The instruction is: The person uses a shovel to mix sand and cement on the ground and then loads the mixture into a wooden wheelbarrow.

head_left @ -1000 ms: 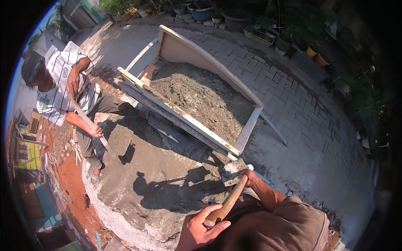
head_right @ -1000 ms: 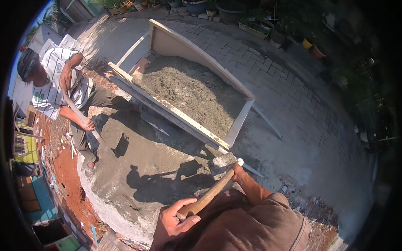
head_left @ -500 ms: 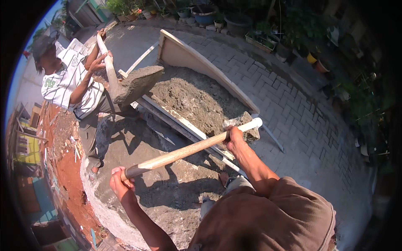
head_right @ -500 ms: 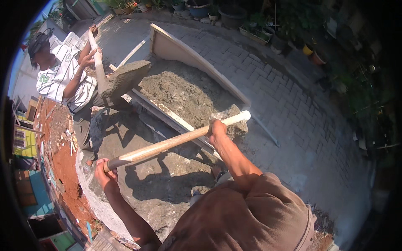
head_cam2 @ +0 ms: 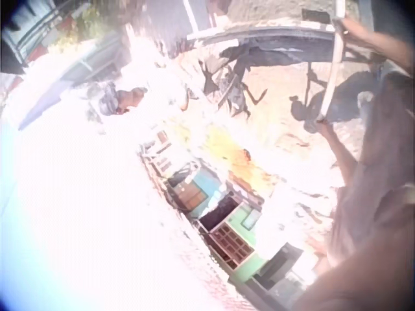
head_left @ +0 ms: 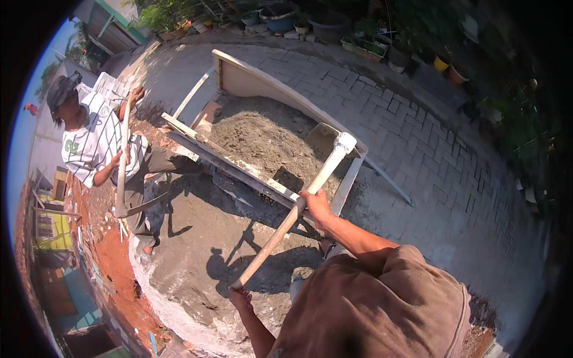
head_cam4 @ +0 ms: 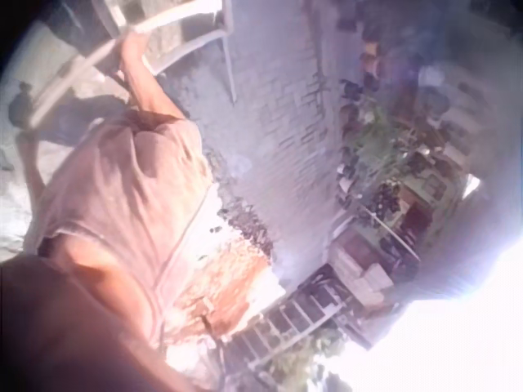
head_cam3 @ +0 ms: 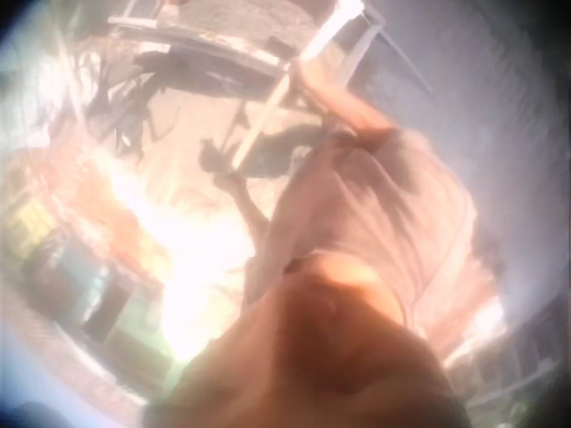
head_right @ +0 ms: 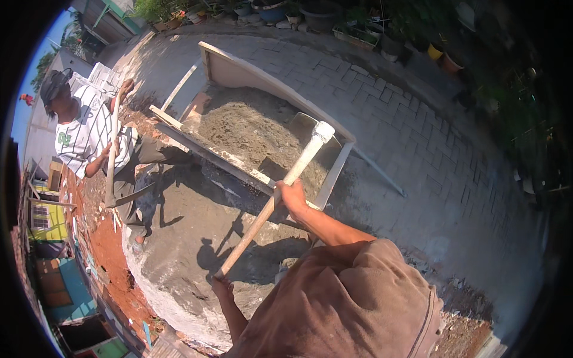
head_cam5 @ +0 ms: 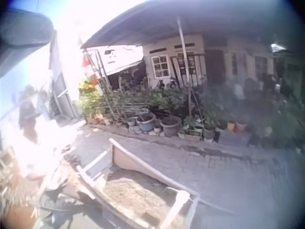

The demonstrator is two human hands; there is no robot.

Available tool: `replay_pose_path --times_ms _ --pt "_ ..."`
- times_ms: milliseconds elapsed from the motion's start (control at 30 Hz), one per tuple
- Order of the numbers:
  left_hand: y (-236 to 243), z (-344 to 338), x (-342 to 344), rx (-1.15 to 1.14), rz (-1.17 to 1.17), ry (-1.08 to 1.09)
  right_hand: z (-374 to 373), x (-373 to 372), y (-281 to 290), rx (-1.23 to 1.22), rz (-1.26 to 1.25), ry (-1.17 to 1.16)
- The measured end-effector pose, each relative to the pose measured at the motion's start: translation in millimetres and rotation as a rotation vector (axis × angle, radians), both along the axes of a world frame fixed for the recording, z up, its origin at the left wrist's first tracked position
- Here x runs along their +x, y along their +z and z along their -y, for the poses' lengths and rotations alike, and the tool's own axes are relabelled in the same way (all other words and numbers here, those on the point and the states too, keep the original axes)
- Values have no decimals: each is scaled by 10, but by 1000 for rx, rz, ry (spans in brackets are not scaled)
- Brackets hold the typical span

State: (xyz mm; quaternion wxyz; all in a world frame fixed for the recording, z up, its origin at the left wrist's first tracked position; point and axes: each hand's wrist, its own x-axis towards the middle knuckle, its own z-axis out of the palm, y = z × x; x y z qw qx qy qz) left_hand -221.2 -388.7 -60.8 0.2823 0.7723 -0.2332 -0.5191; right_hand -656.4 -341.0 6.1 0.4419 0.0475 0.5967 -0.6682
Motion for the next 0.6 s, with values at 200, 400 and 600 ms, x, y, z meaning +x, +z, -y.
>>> replay_pose_path --times_ms 200,400,600 --pt "-97 -879 -324 208 282 -211 -1192 -231 -573 373 33 -199" --pt "-3 -695 -122 -247 891 -761 -1665 -27 -874 367 219 -352" --pt "880 -71 -546 -439 1006 -910 -1330 35 -1055 247 232 -369"
